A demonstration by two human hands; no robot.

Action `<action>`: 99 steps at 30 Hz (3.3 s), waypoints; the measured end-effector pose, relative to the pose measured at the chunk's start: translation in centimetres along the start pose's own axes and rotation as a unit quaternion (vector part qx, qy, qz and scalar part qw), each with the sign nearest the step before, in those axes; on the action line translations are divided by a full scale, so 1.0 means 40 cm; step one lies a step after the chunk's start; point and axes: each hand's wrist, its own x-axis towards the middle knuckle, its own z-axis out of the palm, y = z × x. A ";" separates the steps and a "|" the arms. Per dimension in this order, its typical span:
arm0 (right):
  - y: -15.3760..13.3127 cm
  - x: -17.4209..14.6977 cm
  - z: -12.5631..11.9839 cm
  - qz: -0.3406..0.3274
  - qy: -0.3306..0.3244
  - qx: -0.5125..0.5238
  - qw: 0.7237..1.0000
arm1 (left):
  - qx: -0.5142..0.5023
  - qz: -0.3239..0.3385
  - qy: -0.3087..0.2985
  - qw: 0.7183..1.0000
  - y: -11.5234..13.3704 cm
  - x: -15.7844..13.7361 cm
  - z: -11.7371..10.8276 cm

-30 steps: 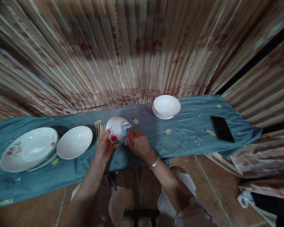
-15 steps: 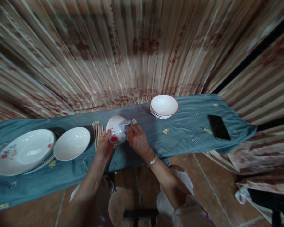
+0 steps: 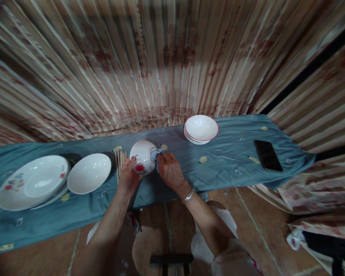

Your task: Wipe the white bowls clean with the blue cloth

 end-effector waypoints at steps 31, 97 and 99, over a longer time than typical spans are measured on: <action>0.088 -0.004 0.050 0.122 0.078 0.193 0.970 | 0.205 0.116 -0.103 0.966 -0.055 -0.031 0.028; 0.381 -0.005 -0.149 0.318 0.282 0.266 0.865 | 0.356 0.252 -0.246 0.865 -0.245 0.220 0.351; 0.397 0.005 -0.137 0.317 0.287 0.259 0.866 | 0.358 0.252 -0.241 0.866 -0.252 0.239 0.363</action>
